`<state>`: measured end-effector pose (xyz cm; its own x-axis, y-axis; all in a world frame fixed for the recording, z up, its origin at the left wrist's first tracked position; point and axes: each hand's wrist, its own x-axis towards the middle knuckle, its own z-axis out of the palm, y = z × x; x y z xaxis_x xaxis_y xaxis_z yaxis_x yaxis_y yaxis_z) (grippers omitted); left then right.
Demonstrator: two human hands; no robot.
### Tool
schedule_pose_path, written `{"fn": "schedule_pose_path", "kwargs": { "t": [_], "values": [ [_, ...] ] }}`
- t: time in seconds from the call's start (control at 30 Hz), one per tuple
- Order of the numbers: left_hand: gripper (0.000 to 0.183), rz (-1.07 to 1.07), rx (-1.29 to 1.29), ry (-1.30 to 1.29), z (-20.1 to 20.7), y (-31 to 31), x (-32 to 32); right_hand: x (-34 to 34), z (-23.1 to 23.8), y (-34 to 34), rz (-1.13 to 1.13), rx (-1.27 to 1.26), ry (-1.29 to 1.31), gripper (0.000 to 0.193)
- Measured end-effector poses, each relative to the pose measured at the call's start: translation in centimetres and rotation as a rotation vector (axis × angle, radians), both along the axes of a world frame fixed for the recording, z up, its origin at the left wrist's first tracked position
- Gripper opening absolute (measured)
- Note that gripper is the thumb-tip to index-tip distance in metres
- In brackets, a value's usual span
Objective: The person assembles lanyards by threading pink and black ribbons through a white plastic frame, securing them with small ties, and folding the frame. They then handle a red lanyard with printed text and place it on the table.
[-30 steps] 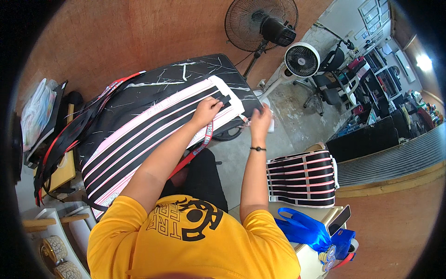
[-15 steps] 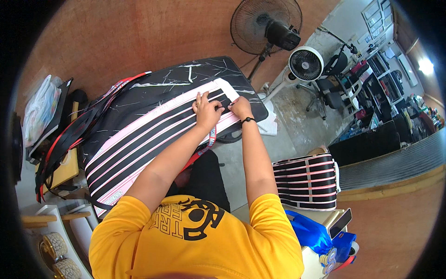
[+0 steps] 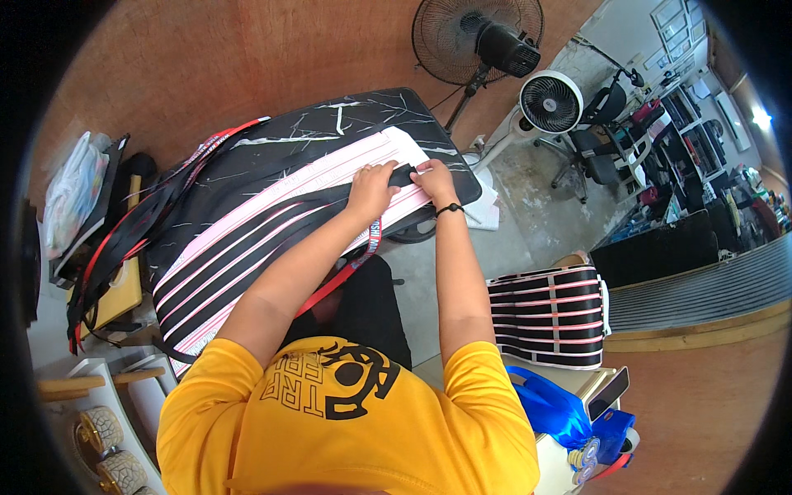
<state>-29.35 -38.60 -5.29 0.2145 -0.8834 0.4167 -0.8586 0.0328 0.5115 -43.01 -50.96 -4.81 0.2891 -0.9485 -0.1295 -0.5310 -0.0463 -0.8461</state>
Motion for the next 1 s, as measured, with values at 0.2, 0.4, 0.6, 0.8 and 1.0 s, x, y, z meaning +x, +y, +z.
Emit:
{"fn": "schedule_pose_path", "kwargs": {
  "t": [0.2,0.4,0.6,0.8,1.0],
  "values": [
    [0.036,-0.087,-0.119,0.069,-1.0,-0.2,-0.1,-0.7,0.8,1.7,0.068,0.036,-0.182,0.038],
    [0.044,-0.104,-0.098,0.226,-0.7,0.0,0.7,-0.2,-0.2,2.3,0.253,-0.273,0.072,0.059],
    [0.083,-0.043,0.125,0.051,0.3,0.7,0.4,0.3,-0.1,1.6,0.179,-0.112,0.126,0.055],
    [0.071,0.002,0.018,0.084,0.0,0.7,0.3,0.4,3.7,1.1,0.267,0.348,-0.425,0.038],
    [0.030,0.133,-0.160,0.356,0.1,0.7,1.1,5.1,5.4,-3.9,0.291,0.116,-0.400,0.030]
  ]
}}
